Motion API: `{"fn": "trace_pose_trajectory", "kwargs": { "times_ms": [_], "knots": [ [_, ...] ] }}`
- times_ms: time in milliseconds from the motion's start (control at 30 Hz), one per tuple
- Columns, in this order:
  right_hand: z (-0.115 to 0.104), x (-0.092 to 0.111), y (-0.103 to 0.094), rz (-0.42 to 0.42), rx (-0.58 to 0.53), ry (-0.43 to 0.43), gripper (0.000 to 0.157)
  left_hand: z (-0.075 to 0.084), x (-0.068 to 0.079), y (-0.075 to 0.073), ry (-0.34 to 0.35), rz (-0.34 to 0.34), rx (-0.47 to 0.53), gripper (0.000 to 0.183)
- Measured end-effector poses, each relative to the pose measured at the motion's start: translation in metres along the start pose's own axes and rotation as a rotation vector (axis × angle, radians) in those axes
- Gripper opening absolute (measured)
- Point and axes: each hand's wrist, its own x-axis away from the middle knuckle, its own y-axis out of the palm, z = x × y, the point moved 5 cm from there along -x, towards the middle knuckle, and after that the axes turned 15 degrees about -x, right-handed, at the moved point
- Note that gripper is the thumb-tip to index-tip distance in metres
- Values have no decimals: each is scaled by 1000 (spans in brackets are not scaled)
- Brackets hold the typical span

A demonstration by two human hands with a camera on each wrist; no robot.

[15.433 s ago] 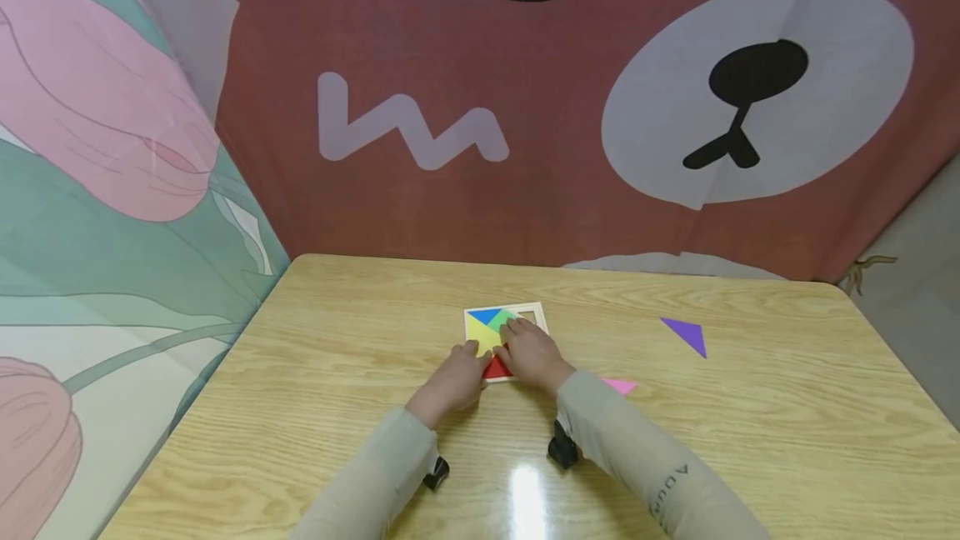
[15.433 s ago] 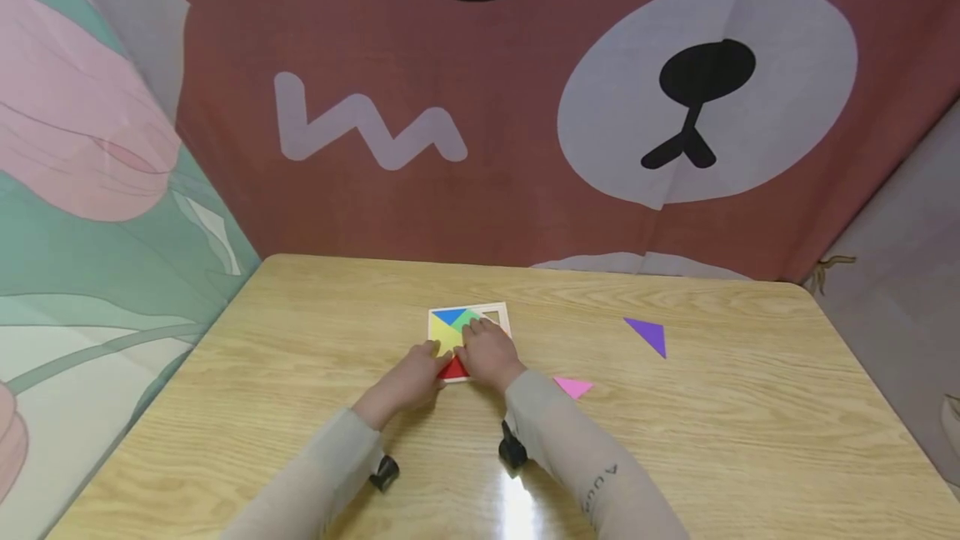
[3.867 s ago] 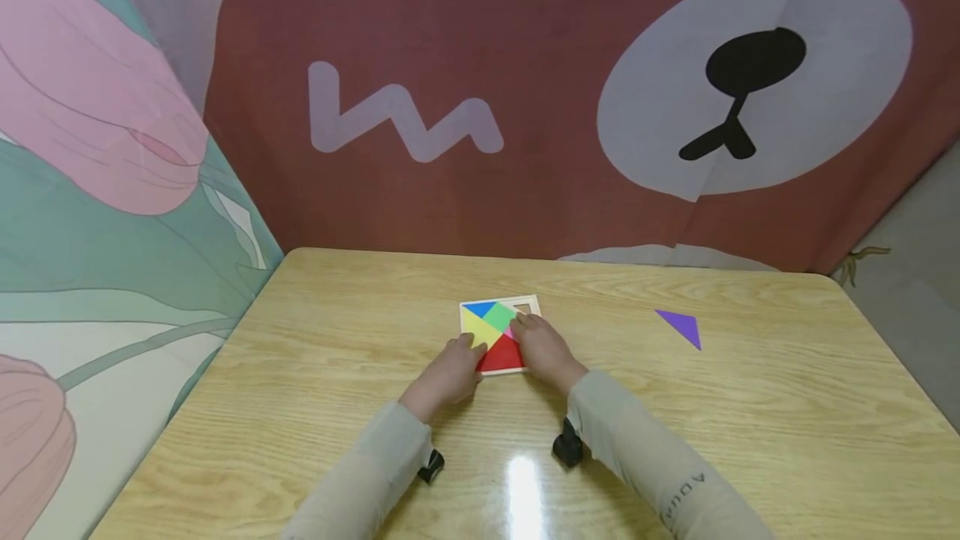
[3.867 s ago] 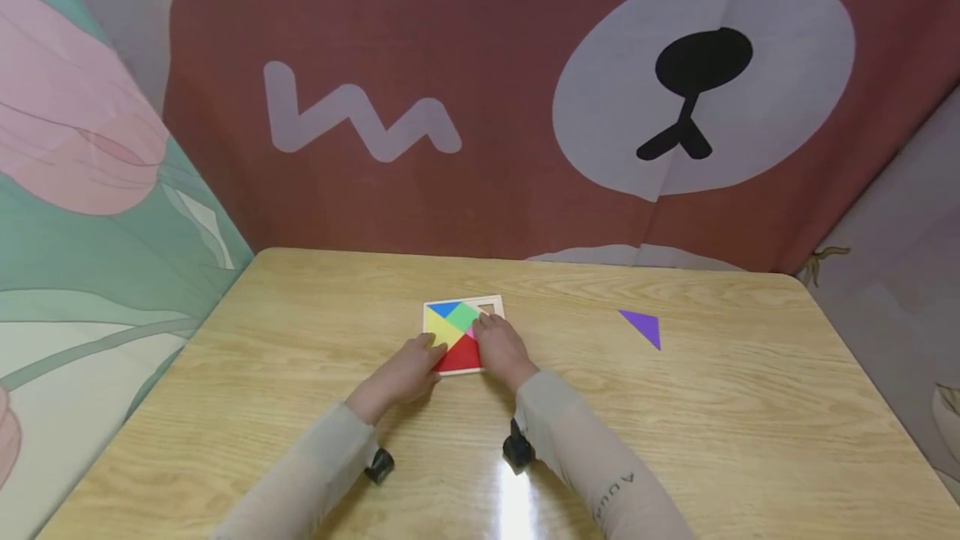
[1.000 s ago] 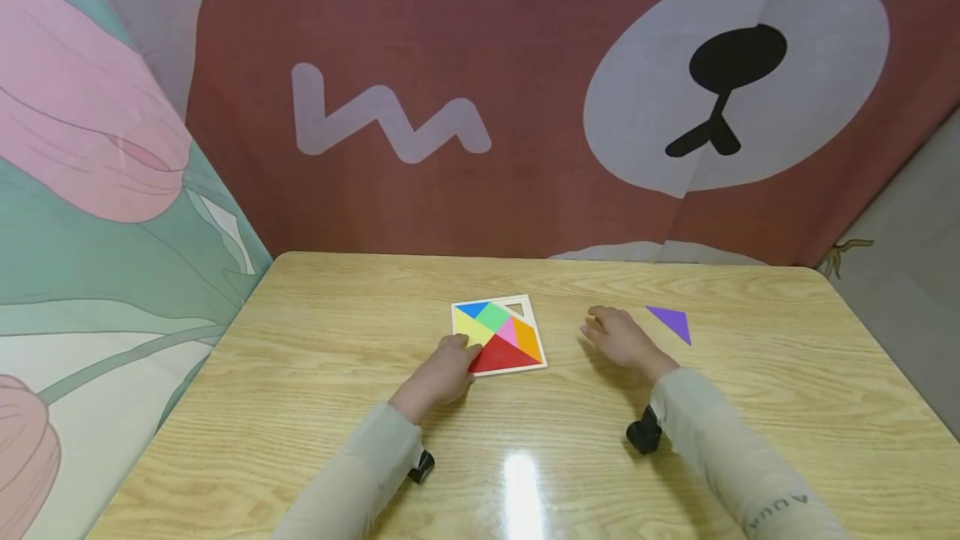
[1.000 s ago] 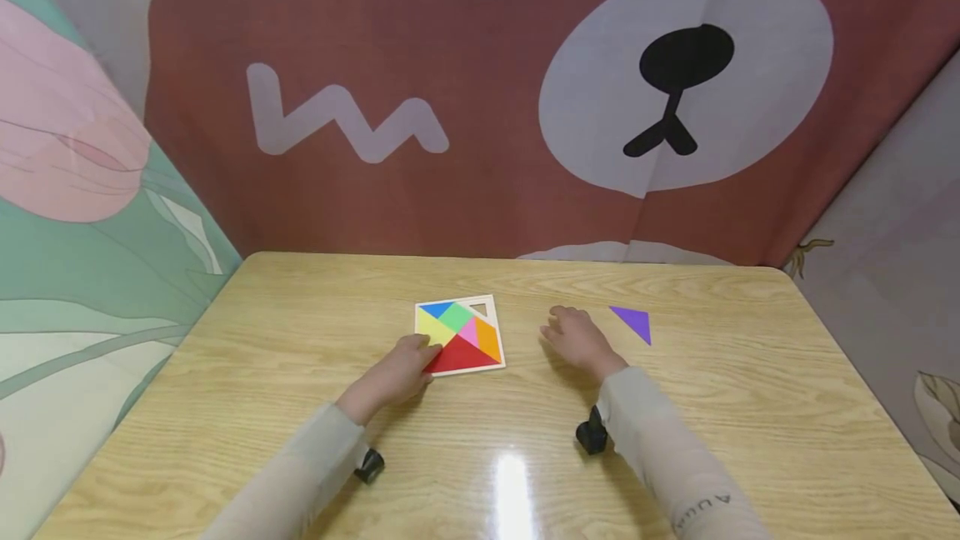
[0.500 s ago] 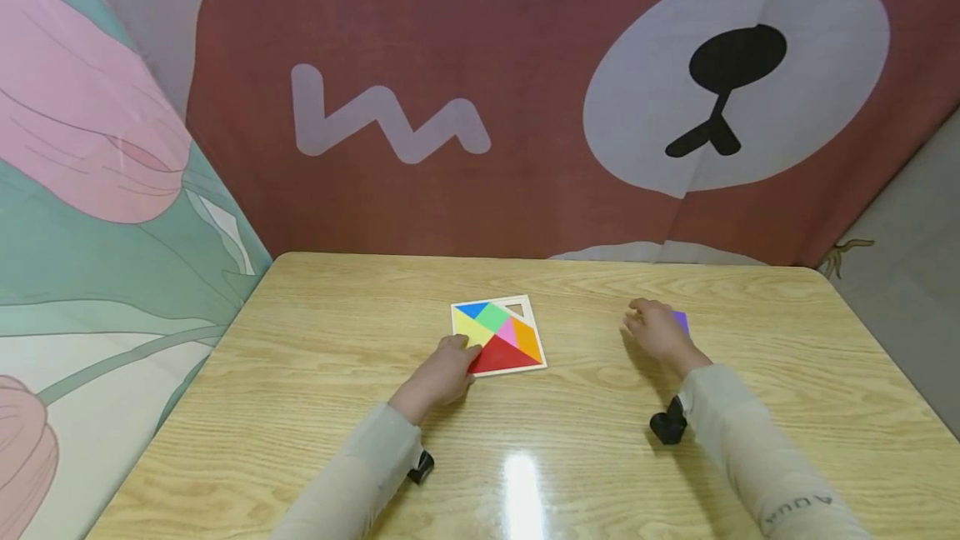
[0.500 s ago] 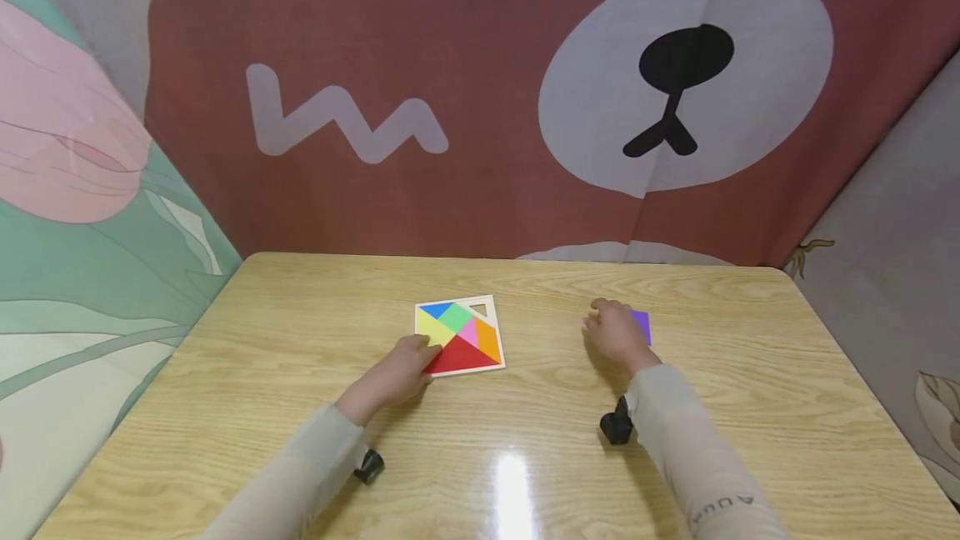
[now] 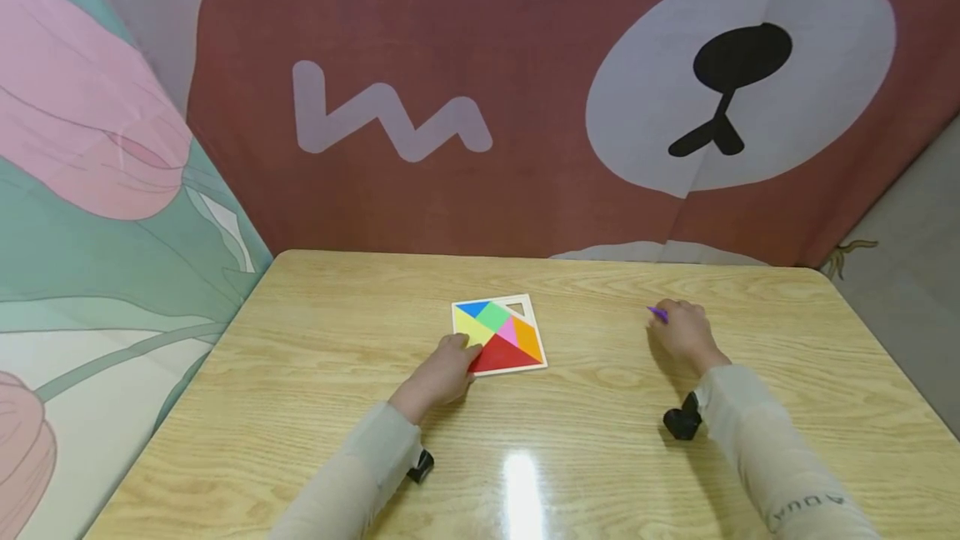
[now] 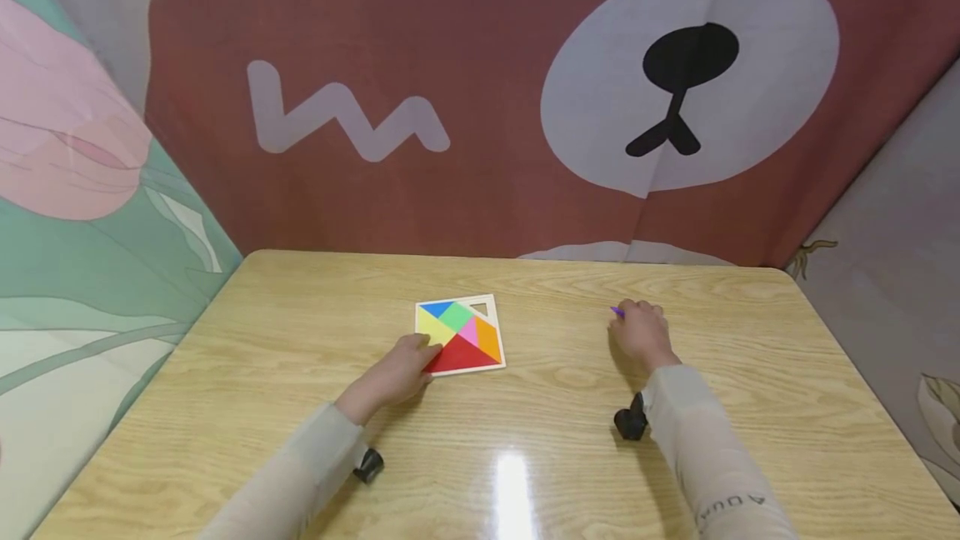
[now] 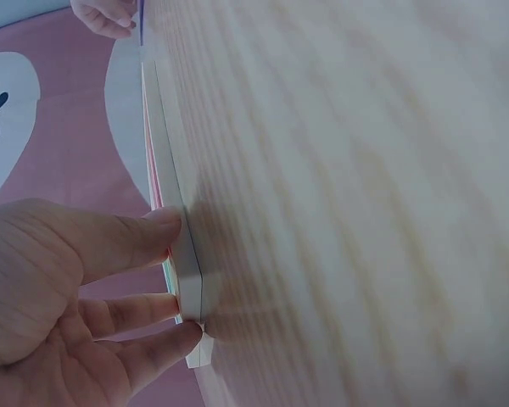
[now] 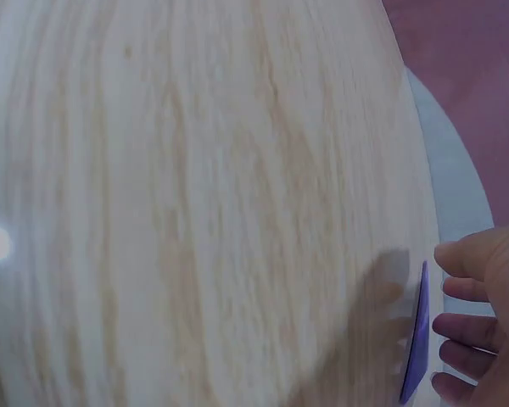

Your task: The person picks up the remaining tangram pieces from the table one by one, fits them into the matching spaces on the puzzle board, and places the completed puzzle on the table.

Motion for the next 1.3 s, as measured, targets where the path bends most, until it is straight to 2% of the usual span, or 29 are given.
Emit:
{"fn": "trace_pose_trajectory", "kwargs": {
  "times_ms": [367, 533, 733, 967, 1100, 1300],
  "knots": [
    [9, 2, -1, -39, -9, 88, 38, -1, 1, 0, -2, -20, -1, 40],
    [11, 0, -2, -10, 28, 72, 34, -1, 1, 0, -9, -29, -1, 40],
    [16, 1, -6, 44, 35, 109, 29, -1, 0, 0, -15, -40, -5, 40],
    [20, 3, -10, 99, 14, 143, 31, -1, -1, 2, -22, -54, 2, 40],
    [22, 4, -10, 104, -8, 171, 31, -1, -1, 3, -21, -53, 0, 40],
    [21, 4, -11, 83, -1, 156, 35, 0, -1, 2, -30, -64, 6, 41]
  ]
}}
